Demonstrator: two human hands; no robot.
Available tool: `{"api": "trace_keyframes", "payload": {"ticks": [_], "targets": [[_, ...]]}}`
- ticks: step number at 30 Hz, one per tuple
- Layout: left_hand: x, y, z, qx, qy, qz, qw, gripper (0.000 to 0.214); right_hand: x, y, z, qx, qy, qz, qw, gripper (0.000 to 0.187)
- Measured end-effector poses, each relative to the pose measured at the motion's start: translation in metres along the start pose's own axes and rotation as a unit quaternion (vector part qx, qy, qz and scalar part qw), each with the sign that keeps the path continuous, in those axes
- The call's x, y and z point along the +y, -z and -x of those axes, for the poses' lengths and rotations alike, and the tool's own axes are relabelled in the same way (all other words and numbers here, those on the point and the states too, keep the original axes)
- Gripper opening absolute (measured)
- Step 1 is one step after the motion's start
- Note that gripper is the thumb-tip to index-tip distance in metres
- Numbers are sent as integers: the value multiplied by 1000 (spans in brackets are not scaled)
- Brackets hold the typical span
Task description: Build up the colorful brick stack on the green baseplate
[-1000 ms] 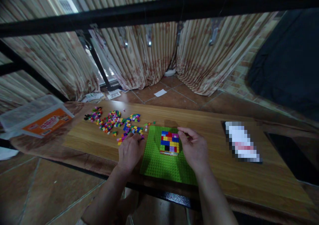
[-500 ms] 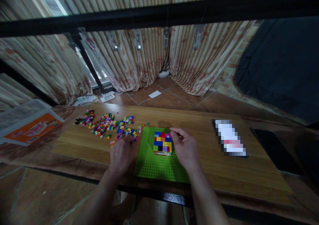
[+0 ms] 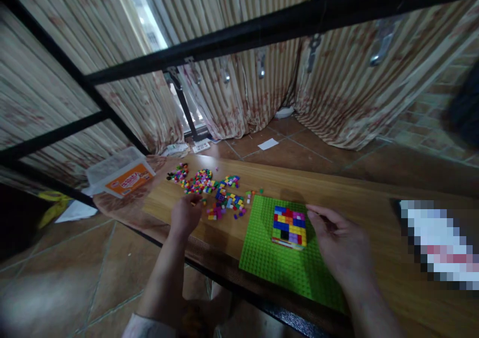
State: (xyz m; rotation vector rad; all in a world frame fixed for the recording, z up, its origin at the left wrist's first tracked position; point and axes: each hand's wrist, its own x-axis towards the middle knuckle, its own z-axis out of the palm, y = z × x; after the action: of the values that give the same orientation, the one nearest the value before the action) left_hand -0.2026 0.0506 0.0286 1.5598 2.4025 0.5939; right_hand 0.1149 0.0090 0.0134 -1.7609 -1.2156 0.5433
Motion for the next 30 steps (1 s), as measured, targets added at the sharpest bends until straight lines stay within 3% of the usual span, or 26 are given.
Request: {"api": "trace_keyframes", "payload": {"ticks": [5, 21, 30], "targets": [[-14, 1, -5, -17, -5, 4, 1000, 25, -6, 1, 0, -3, -25, 35, 999, 42], [-11, -6, 7, -112, -104, 35, 988, 33, -5, 2, 2, -3, -19, 57, 998, 37], [-6, -13, 9, -105, -115, 13, 988, 28, -3, 1, 1, -25, -22, 69, 997, 34]]}}
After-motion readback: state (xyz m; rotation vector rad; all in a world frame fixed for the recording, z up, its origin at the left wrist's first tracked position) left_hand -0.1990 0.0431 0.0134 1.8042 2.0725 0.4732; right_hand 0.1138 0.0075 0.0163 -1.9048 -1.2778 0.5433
